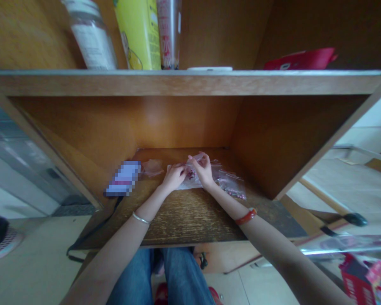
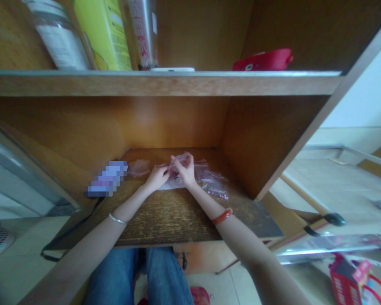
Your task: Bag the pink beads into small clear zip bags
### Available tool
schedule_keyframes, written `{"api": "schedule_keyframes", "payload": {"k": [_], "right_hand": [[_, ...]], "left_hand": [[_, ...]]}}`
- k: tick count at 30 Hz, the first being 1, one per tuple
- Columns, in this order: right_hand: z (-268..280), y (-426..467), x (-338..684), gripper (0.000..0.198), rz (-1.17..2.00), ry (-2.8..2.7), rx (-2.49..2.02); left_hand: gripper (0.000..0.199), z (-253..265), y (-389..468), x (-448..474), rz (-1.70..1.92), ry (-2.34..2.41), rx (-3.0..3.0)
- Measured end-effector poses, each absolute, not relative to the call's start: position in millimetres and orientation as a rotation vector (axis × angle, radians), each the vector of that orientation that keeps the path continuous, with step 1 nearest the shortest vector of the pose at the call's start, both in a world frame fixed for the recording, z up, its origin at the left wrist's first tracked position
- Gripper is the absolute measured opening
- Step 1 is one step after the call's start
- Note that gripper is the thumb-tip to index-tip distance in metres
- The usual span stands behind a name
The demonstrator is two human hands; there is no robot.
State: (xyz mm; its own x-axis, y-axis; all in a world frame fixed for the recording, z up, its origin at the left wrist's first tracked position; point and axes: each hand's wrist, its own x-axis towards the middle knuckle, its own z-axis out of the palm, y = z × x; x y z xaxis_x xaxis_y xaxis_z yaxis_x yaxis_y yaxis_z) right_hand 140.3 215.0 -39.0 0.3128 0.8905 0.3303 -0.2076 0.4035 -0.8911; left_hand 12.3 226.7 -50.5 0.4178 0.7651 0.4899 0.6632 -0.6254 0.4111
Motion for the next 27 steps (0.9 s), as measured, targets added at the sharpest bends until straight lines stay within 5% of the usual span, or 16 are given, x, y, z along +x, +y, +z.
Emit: {"api": "schedule_keyframes", "payload": {"k": [27], "right_hand": [[-49.3,227.3,154.6,0.037,0.961,-0.888,-0.953]], "left_hand": [[0.035,-52.5,230.5,11.2,1.331,1.135,1.901]]}}
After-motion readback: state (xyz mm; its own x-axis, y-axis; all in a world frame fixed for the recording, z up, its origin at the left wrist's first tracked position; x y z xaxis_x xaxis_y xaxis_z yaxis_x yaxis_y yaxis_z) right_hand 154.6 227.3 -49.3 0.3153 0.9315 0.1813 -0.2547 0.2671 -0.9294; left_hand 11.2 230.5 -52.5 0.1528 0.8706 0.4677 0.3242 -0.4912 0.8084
